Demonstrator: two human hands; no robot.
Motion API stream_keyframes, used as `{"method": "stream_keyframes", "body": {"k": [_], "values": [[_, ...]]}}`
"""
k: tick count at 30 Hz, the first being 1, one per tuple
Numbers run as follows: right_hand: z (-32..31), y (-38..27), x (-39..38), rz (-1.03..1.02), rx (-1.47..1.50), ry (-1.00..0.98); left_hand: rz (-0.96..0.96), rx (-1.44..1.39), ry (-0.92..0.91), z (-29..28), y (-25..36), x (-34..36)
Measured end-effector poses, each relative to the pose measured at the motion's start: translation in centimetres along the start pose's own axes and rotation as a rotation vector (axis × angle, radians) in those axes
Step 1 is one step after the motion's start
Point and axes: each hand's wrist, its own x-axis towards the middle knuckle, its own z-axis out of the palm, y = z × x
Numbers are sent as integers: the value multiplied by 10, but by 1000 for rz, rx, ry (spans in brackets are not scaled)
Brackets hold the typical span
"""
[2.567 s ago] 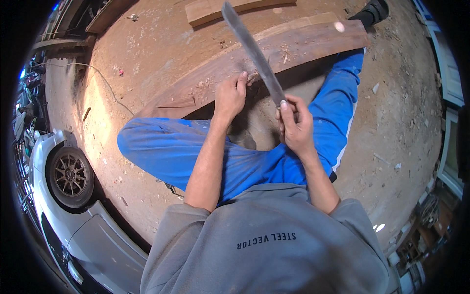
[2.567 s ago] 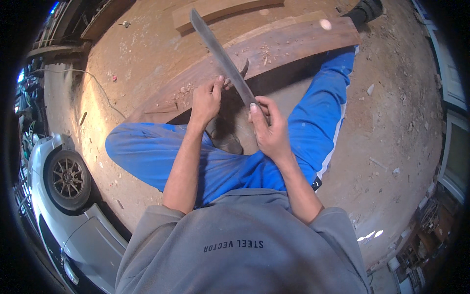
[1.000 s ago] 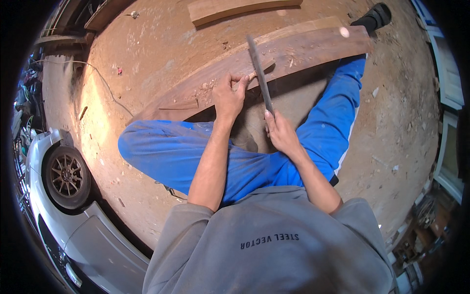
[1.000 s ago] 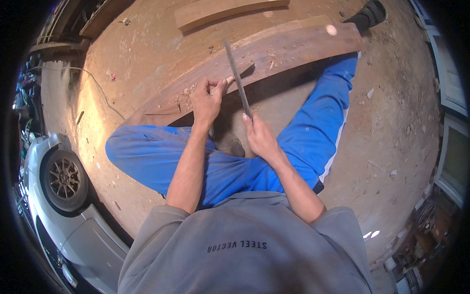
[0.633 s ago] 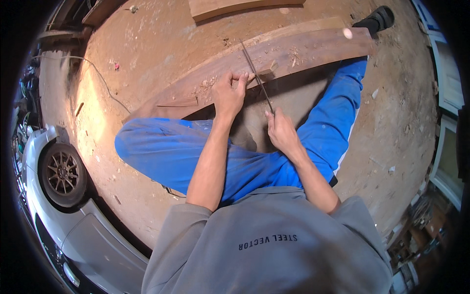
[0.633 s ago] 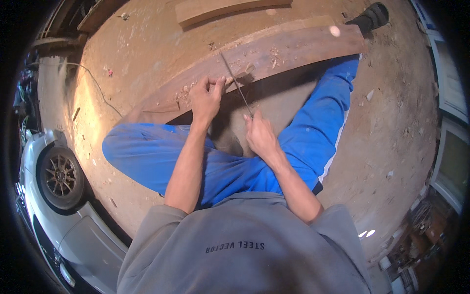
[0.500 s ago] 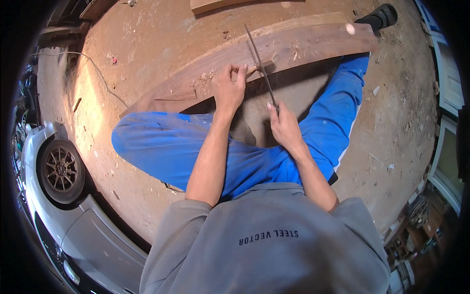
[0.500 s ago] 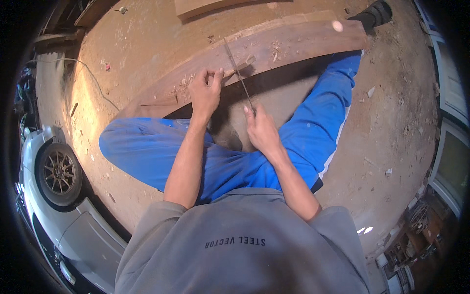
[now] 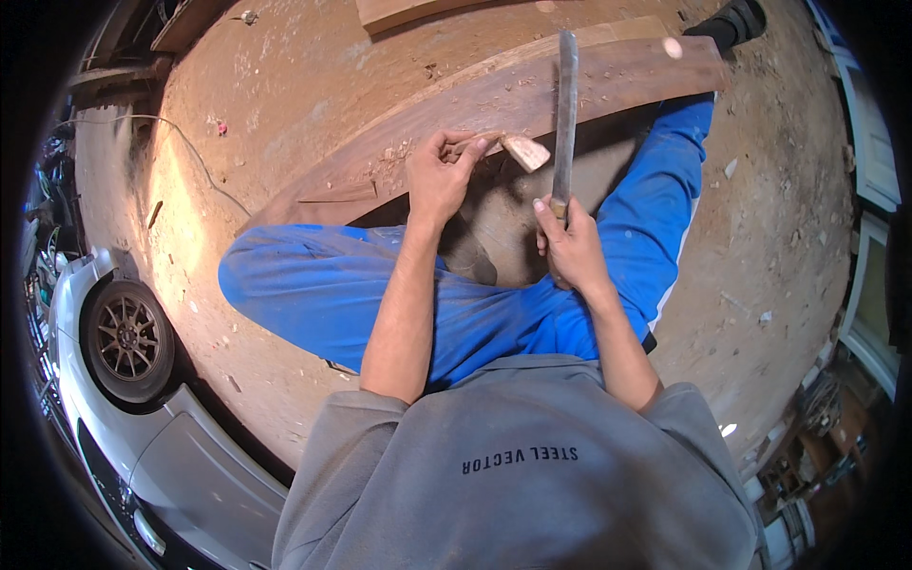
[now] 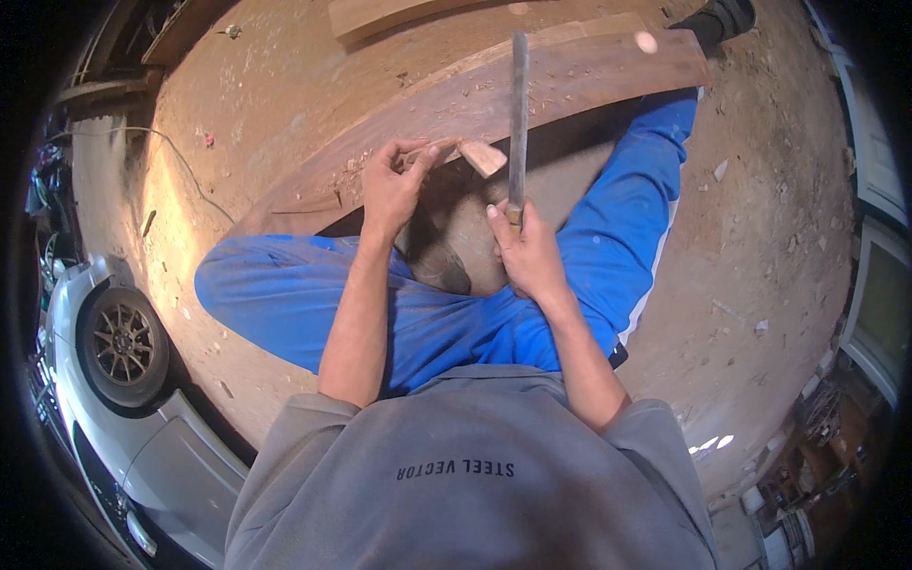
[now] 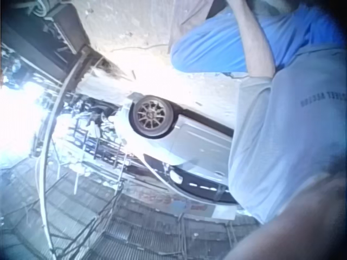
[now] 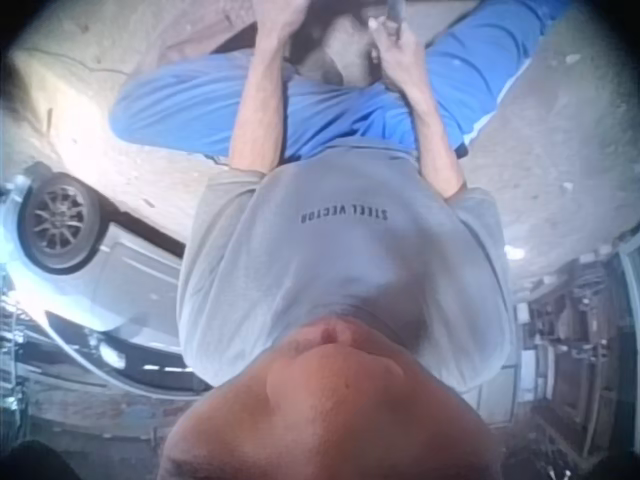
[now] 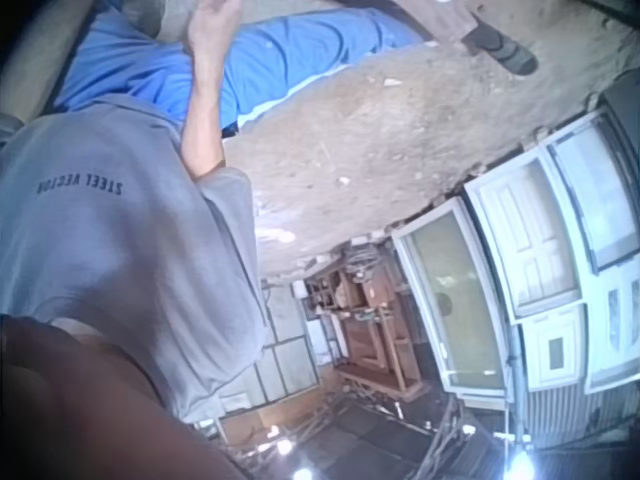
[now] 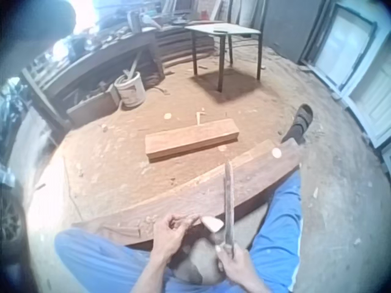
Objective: The person whittles a small piece of wood using a large blade, scraping along the surface while holding the piece by hand.
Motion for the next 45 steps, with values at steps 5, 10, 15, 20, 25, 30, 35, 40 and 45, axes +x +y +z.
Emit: {"method": "stream_keyframes", "body": {"k": [5,10,15,20,25,30,35,40,45], "values": [[-6,4,4,-35,97,27,37,-260,14,2,-10,4],[-9,3,7,-51,165,25,128,-127,-32,0,-10,1],[-9,2,3,-106,157,24,89,-227,-94,-2,-7,-2],[-4,-9,-8,-138,181,-43,104,-428,-134,-2,-2,-1],[0,-8,-11,-99,-64,-117,-16,-166,-105,-17,-3,7],[0,-19,-14,-81,-135,-182,-68,74,-85,-25,-5,6],[1,-34,-6,-328,-20,-161,-164,-58,-178,-33,-9,4],[-9,-47,-4,-423,-44,-132,-313,-145,-259,-38,-4,-1],[-21,-19,10,-385,-490,-150,-337,-143,-293,-39,-14,-9]]}}
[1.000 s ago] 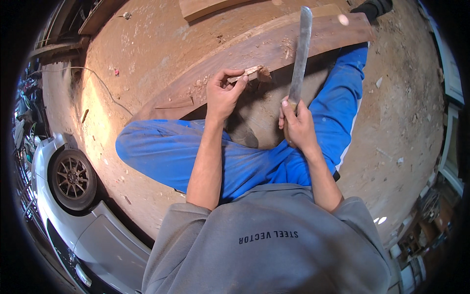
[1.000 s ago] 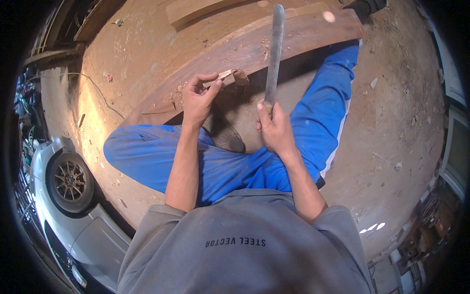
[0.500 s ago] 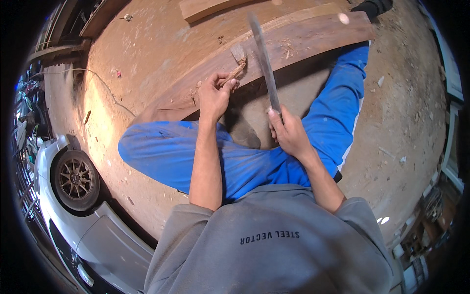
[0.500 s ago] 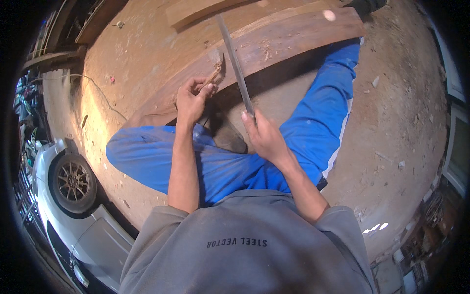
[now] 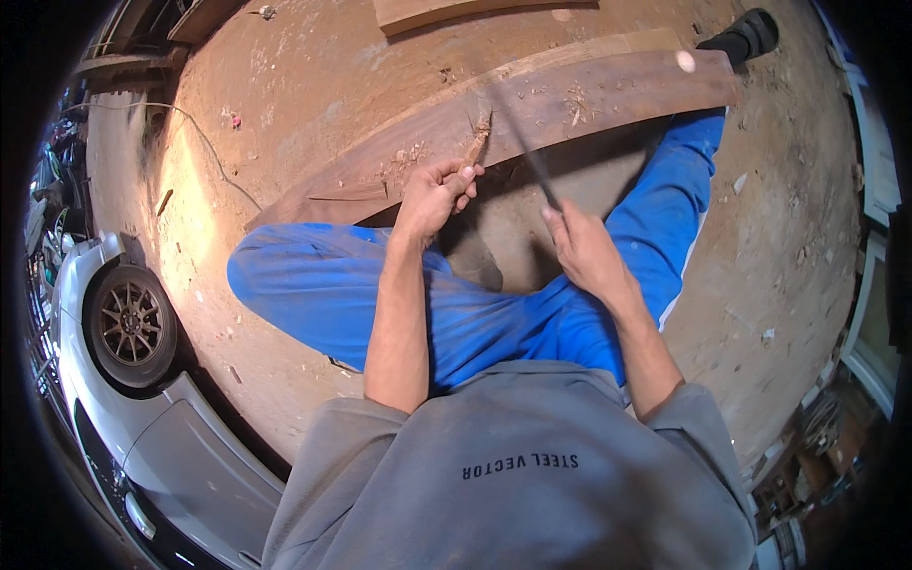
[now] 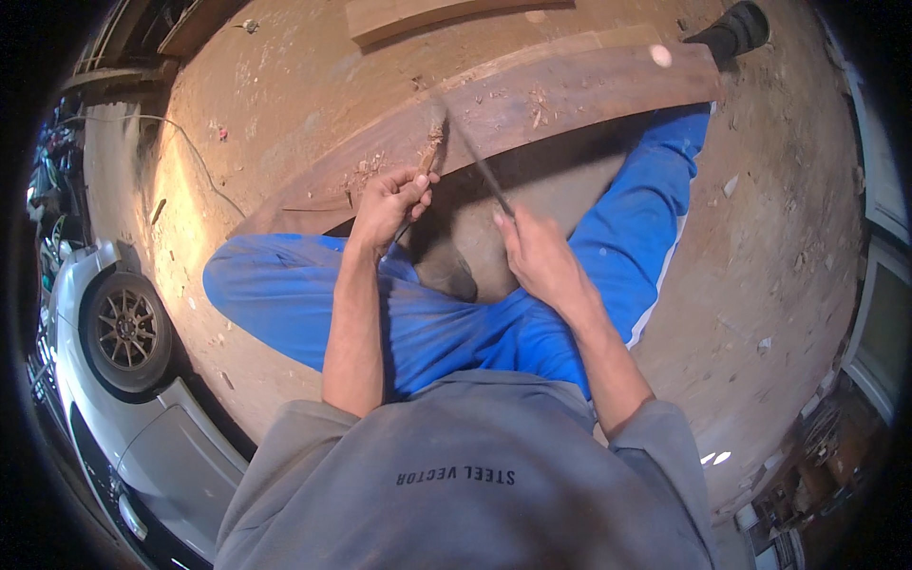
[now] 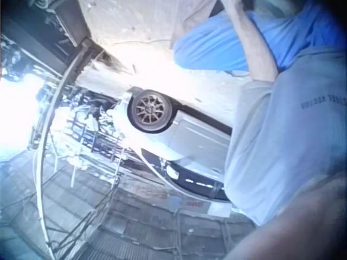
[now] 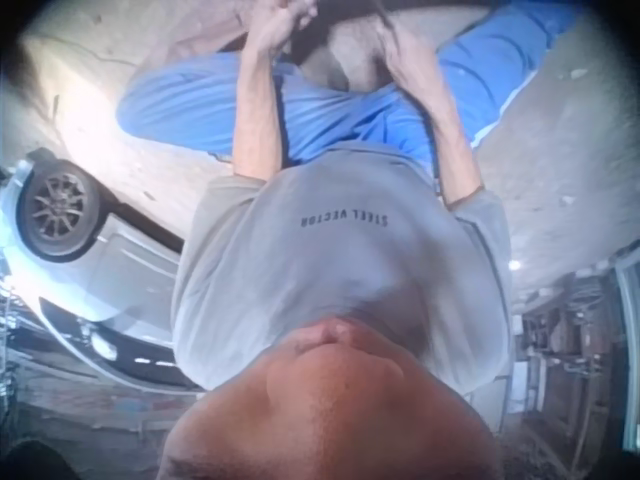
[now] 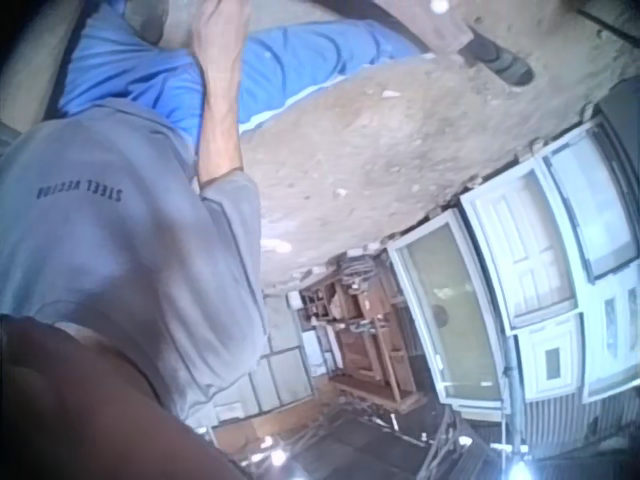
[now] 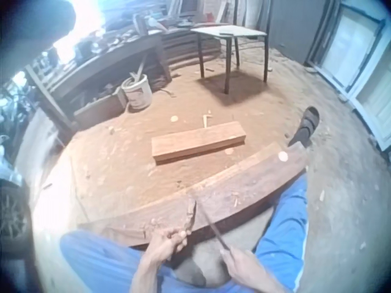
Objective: The person whittles a small piece of wood using a large blade, scraping along the surface while holding the piece by hand.
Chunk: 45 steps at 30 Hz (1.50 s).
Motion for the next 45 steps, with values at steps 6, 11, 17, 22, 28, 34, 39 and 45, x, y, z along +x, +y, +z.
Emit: {"method": "stream_keyframes", "body": {"k": [6,11,17,22,28,34,39,45], "values": [[-15,-18,-1,122,50,-67,-75,32,56,6,-8,-6],[-19,-23,7,17,32,-60,-126,-63,30,4,-4,-1],[-14,0,1,-19,-233,-147,-160,-165,9,0,-6,-4],[-7,-21,-5,172,77,-4,25,-45,0,7,2,-5],[-5,7,-17,263,236,184,290,391,246,24,6,-3],[-10,-1,-24,392,621,167,627,629,470,38,5,7],[4,1,-25,200,446,269,698,685,486,52,24,5],[32,11,-20,200,584,230,832,856,463,60,38,13]]}}
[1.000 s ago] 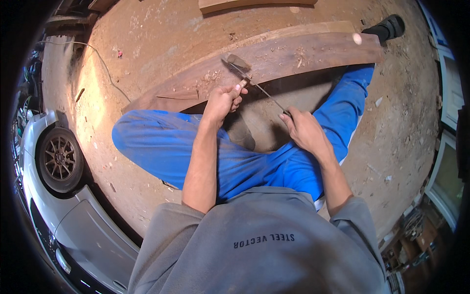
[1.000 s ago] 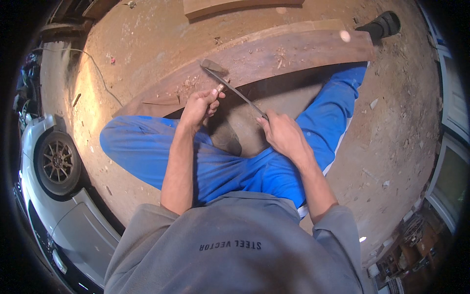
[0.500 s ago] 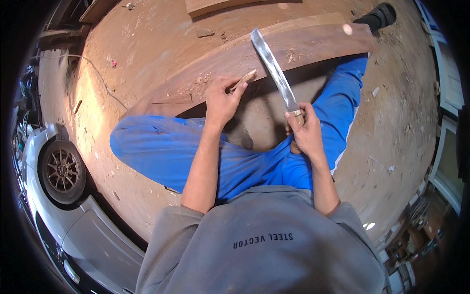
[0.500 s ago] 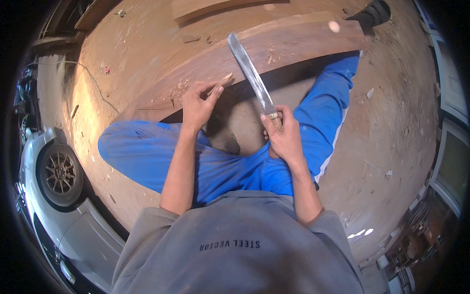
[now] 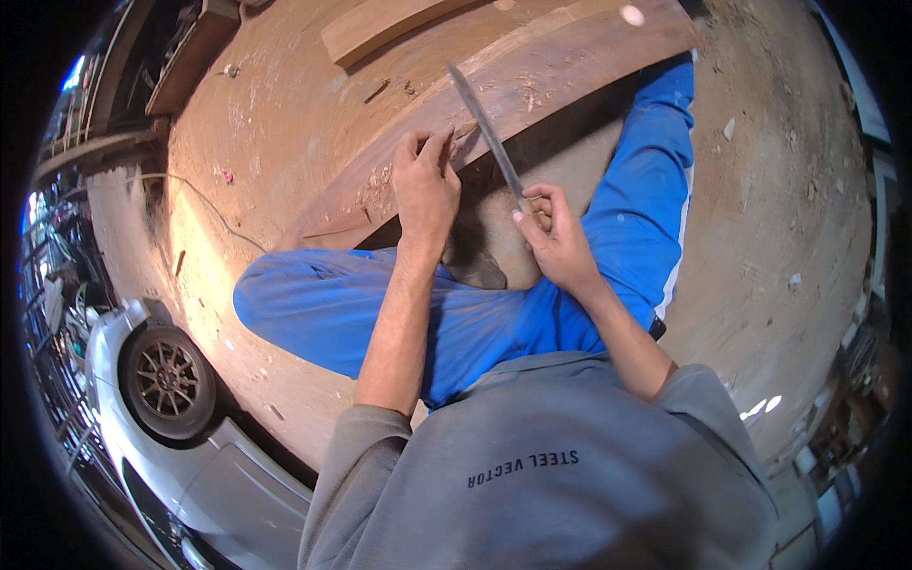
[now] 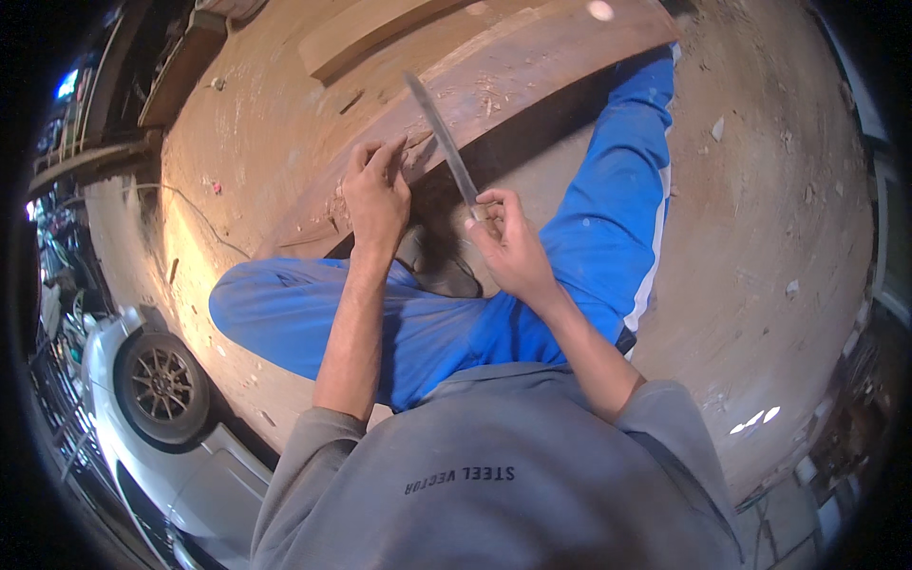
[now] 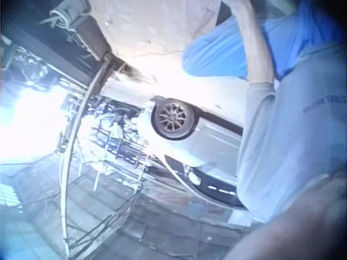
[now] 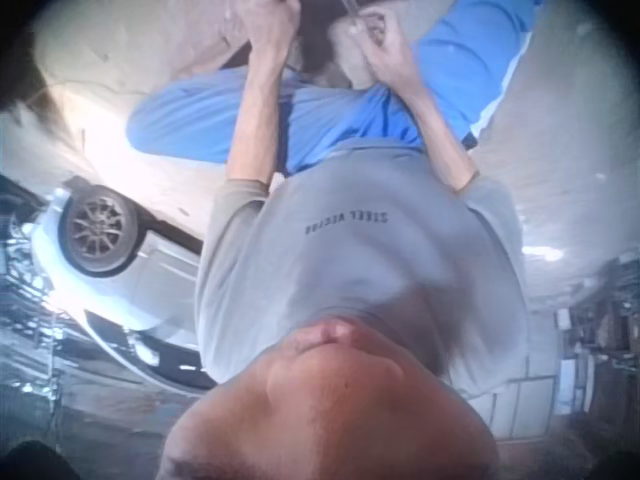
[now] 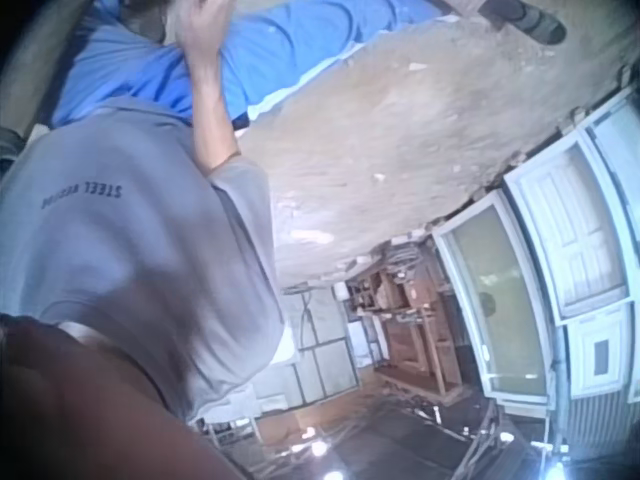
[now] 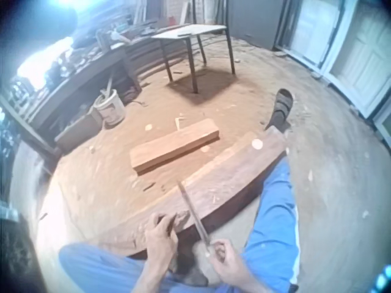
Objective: The person whittles a small piece of wood using a large blade, scraping along the surface while holding the piece by hand.
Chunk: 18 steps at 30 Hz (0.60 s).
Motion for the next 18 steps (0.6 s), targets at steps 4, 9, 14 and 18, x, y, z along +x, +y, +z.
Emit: {"method": "stream_keyframes", "body": {"k": [4,9,14,18], "values": [[7,20,7,55,14,36,-35,-16,-56,-4,10,9],[-12,18,25,339,65,-99,-70,-31,-128,-6,18,21],[-4,-16,10,76,-44,107,122,32,-81,-5,25,29],[-2,-20,9,-48,-22,126,185,23,-133,-4,27,34]]}}
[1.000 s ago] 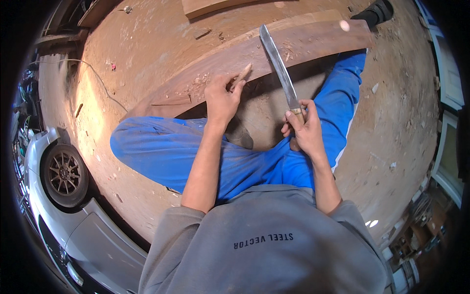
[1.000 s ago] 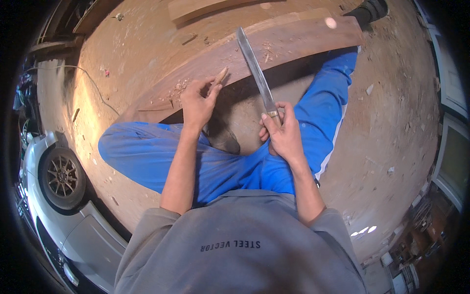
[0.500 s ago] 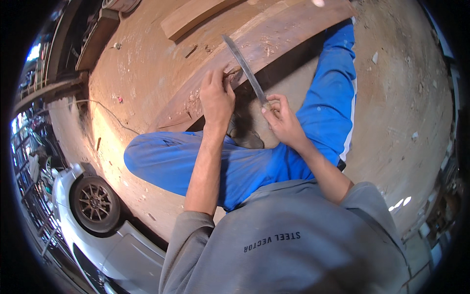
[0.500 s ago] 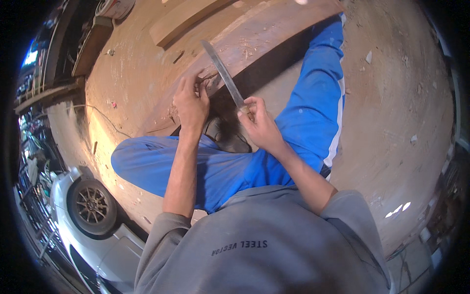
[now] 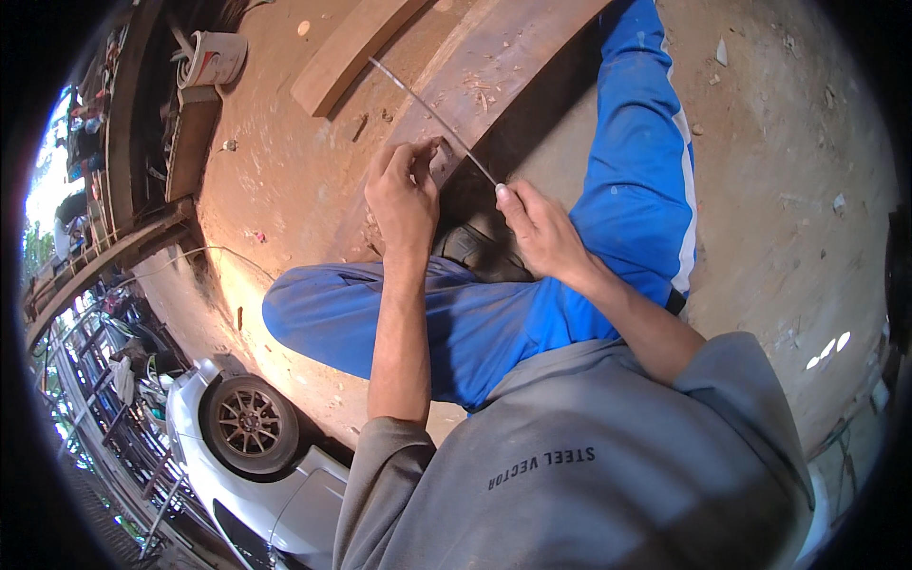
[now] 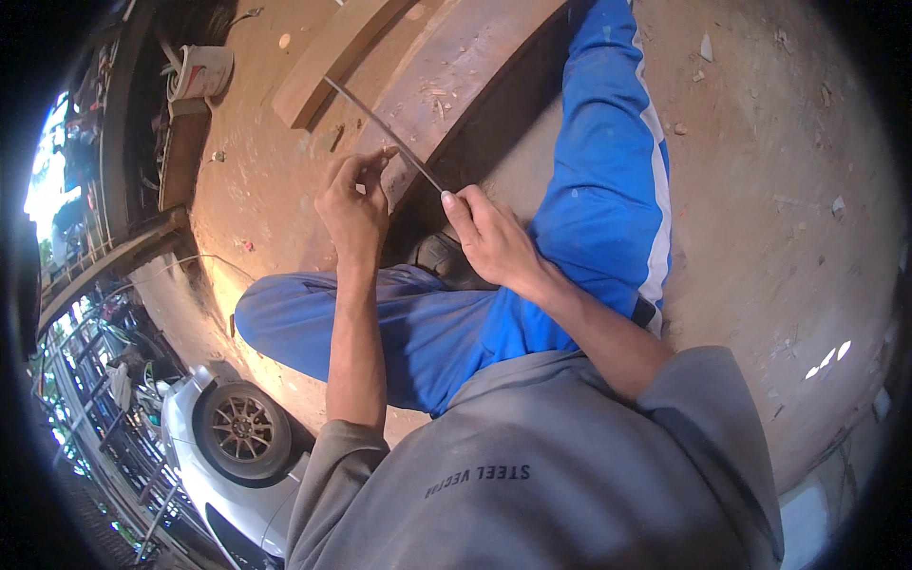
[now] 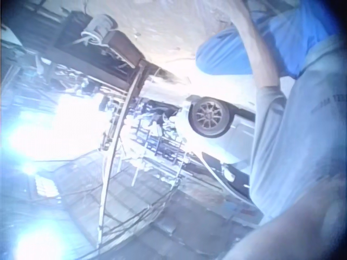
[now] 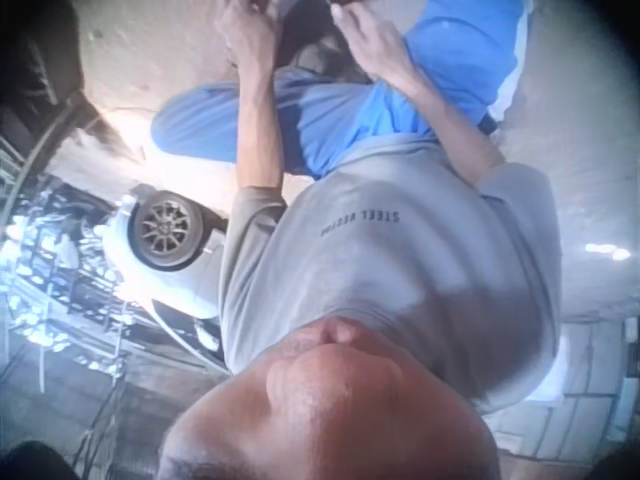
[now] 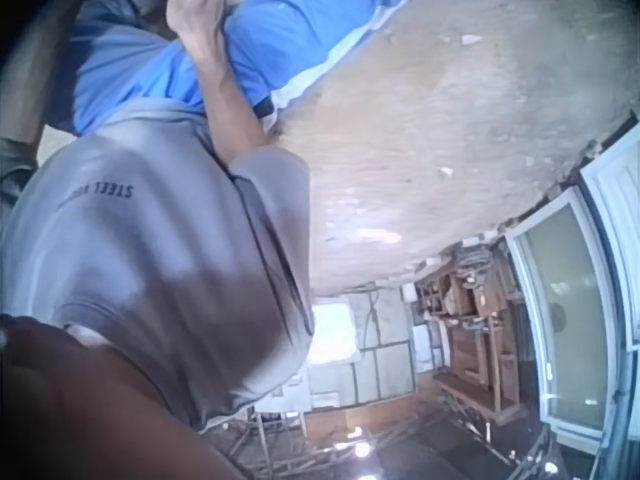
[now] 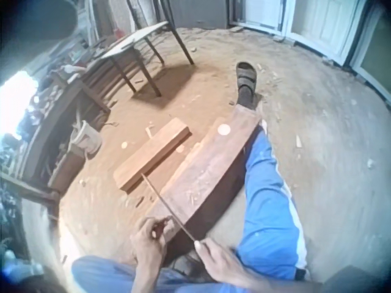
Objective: The person whittles a small piece of wood using a large blade, scraping along the surface while holding the piece by hand.
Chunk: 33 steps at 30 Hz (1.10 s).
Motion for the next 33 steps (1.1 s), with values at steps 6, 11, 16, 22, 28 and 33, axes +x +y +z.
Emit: {"method": "stream_keyframes", "body": {"k": [6,11,16,22,28,33], "values": [[0,8,4,79,-99,-55,-189,-63,-32,3,19,9],[-4,-19,6,54,92,-44,-406,-251,-15,11,16,4],[11,11,11,38,-30,-22,-541,-410,79,11,-1,-5],[8,-5,9,-17,8,-8,-577,-526,147,11,-14,-18],[8,-15,7,-22,-19,10,-604,-500,130,14,-9,-20],[16,9,10,79,-333,-42,-570,-559,158,19,-11,-16]]}}
